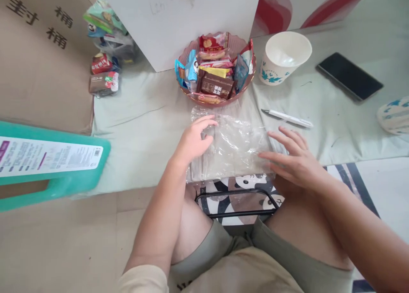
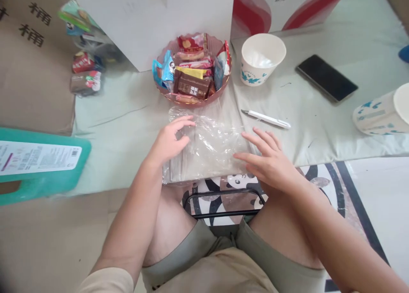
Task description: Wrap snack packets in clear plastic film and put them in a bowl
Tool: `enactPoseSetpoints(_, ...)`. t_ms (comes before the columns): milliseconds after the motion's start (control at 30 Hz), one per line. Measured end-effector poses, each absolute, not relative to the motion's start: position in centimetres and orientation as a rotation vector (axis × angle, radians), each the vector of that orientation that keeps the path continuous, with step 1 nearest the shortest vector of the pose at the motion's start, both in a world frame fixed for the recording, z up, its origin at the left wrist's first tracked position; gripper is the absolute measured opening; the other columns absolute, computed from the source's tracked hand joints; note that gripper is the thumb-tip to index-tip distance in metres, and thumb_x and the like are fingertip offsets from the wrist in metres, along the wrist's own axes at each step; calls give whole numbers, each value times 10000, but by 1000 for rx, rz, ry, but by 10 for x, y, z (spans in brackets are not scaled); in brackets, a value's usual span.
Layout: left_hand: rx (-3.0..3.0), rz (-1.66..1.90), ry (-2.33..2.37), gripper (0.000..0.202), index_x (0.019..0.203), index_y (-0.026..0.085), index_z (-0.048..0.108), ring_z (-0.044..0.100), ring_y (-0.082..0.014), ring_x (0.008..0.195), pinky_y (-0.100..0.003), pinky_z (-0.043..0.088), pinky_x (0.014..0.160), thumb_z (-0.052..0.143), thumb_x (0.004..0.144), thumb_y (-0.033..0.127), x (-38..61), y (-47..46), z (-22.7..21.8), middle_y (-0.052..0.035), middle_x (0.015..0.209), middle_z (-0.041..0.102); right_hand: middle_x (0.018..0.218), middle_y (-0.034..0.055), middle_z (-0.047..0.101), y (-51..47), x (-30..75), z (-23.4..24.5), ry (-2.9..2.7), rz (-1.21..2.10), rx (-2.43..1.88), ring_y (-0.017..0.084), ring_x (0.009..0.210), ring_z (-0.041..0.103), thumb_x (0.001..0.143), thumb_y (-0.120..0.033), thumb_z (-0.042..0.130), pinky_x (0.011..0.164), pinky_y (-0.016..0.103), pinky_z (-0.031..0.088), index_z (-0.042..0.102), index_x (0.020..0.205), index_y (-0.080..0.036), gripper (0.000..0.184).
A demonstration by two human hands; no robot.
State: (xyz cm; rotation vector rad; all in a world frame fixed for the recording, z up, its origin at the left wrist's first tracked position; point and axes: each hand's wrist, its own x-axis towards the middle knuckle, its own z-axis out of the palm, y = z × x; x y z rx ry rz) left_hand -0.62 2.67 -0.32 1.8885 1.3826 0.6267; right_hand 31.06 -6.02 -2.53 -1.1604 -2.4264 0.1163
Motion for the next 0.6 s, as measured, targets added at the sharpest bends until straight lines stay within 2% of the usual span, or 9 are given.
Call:
enactPoseSetpoints(100,1818,728,1383,451,1110,207,732,631,-229,1348,-483,461,1206,531,777,-21,-9,32,-12,-66,1405,700,1373,69,689,-59,304,-16,-2371,209,-1061,342,1468,503,918,-177,677,1228,572,369,731,944,-266,108)
enactPoseSetpoints(233,1682,821,1426,412,1096,197,734,661,-236,1303,-461,522,1123,539,773,30,-19,40,-20,-82,1354,729,1210,93,756,-64,311,-4,-2097,449,-1072,312,1387,597,896,-173,645,1150,492,478,659,858,-236,75)
enactPoseSetpoints(333,1632,990,1456,302,1044,188,728,692,-241,1237,-433,564,1052,559,805,114,-28,36,-12,-96,1277,756,1058,84,792,-67,312,-3,-1788,661,-1131,283,1220,714,919,-219,632,1061,459,543,635,822,-234,98)
enactPoseSetpoints(400,1740,1053,1335,222,1037,195,721,692,-256,1221,-447,561,1059,610,848,234,-31,24,1,-105,1258,754,892,52,799,-68,306,-9,-1548,734,-1168,268,1075,769,930,-276,653,1040,466,546,636,815,-240,122)
enactPoseSetpoints(467,1977,890,1046,341,1124,205,712,641,-299,1309,-493,508,1144,709,839,392,-28,3,14,-121,1329,719,771,23,784,-66,295,-18,-1328,741,-1198,250,955,790,913,-322,699,1011,449,552,640,808,-242,145)
enactPoseSetpoints(533,2204,521,834,679,1305,187,660,476,-384,1482,-570,412,1230,836,734,508,-20,-22,21,-167,1485,618,737,12,778,-62,284,-26,-1148,748,-1205,226,856,792,889,-317,730,933,410,577,648,812,-238,138)
enactPoseSetpoints(600,2352,220,829,899,1460,169,559,316,-454,1566,-664,329,1253,893,677,459,-12,-42,21,-206,1618,467,717,0,768,-55,277,-33,-1016,738,-1177,209,777,783,873,-291,735,821,371,594,656,830,-235,107)
